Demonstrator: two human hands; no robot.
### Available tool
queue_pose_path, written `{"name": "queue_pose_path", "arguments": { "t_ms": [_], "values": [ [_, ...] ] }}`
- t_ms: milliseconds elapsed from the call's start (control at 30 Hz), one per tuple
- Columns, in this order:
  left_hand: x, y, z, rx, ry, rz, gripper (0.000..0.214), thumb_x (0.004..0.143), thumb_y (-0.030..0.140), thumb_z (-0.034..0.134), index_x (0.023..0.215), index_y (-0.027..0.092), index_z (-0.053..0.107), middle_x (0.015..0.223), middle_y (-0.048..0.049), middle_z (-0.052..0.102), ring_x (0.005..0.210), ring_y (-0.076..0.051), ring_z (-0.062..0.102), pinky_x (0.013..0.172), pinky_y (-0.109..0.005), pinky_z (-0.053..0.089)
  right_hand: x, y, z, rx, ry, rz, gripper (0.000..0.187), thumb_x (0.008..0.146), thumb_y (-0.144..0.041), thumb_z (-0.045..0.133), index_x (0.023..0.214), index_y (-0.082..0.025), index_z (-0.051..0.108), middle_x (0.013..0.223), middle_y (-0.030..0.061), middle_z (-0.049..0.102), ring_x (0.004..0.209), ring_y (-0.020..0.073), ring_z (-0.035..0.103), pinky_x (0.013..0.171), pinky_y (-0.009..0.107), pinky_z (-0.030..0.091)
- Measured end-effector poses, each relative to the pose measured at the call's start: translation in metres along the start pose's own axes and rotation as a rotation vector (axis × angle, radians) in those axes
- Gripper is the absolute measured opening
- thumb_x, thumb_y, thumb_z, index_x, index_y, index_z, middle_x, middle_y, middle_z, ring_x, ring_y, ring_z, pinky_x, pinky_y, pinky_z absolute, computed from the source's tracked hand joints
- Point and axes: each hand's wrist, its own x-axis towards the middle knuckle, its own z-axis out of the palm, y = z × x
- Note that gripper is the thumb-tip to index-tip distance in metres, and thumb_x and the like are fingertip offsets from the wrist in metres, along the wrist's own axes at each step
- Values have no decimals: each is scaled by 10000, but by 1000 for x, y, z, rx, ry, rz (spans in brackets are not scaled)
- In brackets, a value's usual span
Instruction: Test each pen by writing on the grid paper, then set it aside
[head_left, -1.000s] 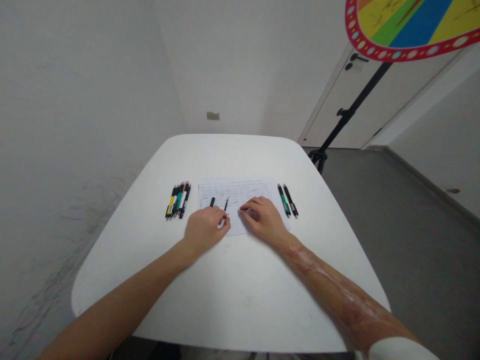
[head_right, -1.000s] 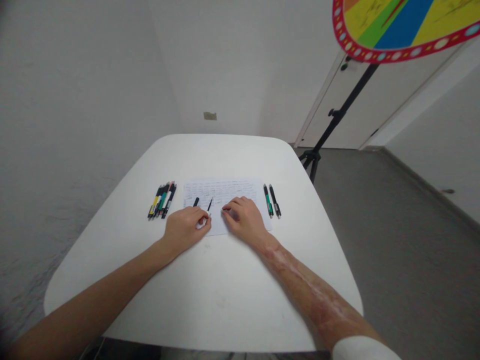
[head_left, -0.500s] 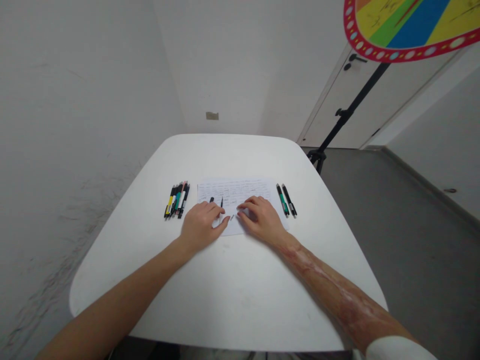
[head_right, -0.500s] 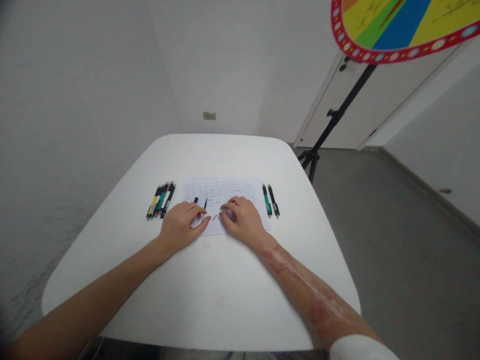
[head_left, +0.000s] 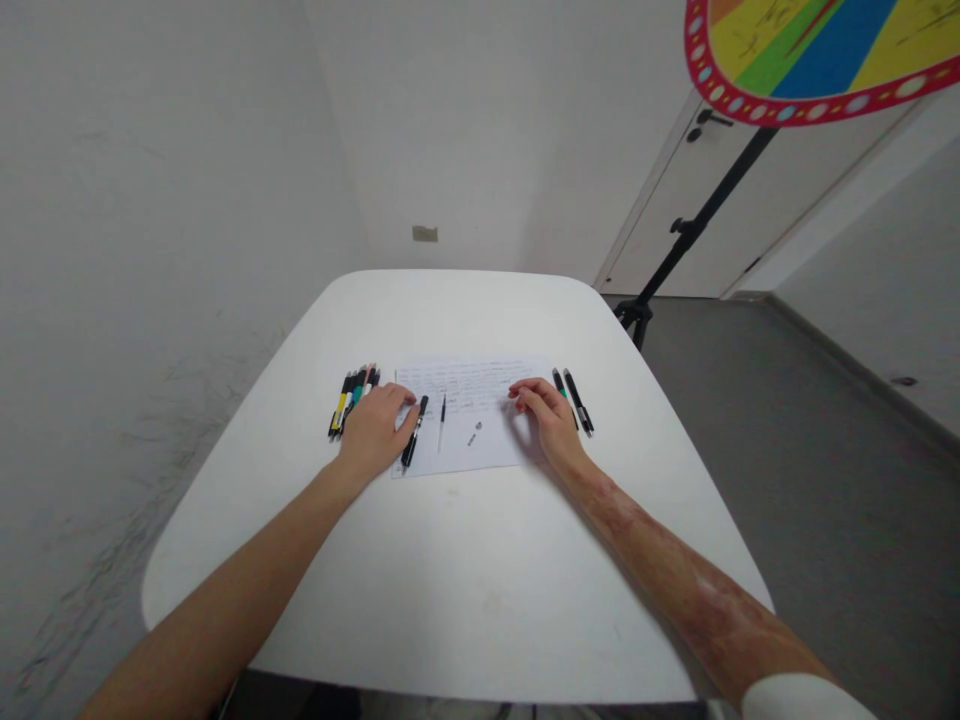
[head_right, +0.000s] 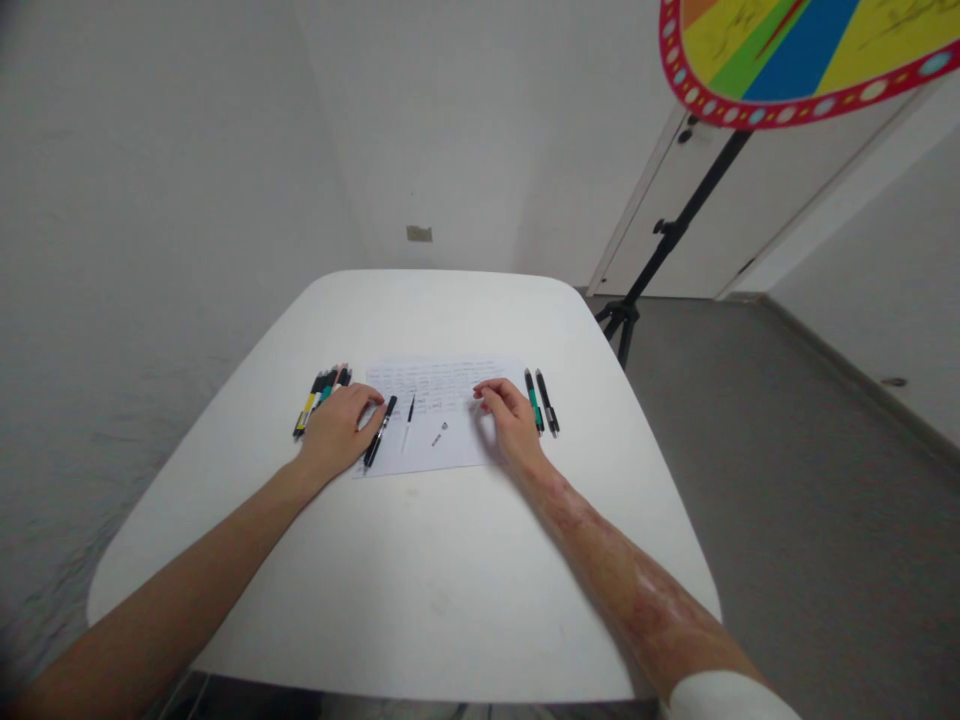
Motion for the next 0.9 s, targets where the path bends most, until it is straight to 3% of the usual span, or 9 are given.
{"name": "queue_pose_path", "arguments": {
  "t_ms": [500, 667, 767, 900],
  "values": [
    [2, 2, -3, 32, -28, 17, 244, 1141, 253, 446, 1079, 195, 675, 1091, -103, 754, 1012, -295, 678, 933, -454, 528, 0, 5, 0, -50, -39, -2, 177, 918, -421, 708, 969, -255, 746, 961, 39, 748, 890, 212, 647, 817, 373, 503],
    [2, 2, -2, 15, -17, 16, 250, 1134, 248, 450, 1068, 206, 688, 1083, -100, 761, 1029, -292, 689, 940, -452, 529, -4, 2, 0, -190, -82, -50, 163, 916, -350, 677, 1031, -243, 720, 962, 32, 728, 784, 192, 606, 741, 361, 484],
    [3, 7, -5, 3, 21, 18, 213, 1131, 273, 489, 1081, 217, 689, 1105, -91, 766, 1046, -279, 701, 956, -438, 521, -12, -13, 4, -401, -206, -252, 247, 883, -185, 626, 1111, -237, 704, 1067, 53, 727, 879, 209, 632, 801, 373, 504],
    [9, 22, -14, 40, 49, 45, 161, 1102, 336, 587, 1072, 224, 699, 1113, -85, 775, 1068, -280, 712, 969, -439, 500, -21, -42, 13, -770, -547, -503, 313, 894, -108, 635, 1177, -217, 715, 1145, 99, 730, 1059, 257, 644, 925, 404, 507]
  ]
}}
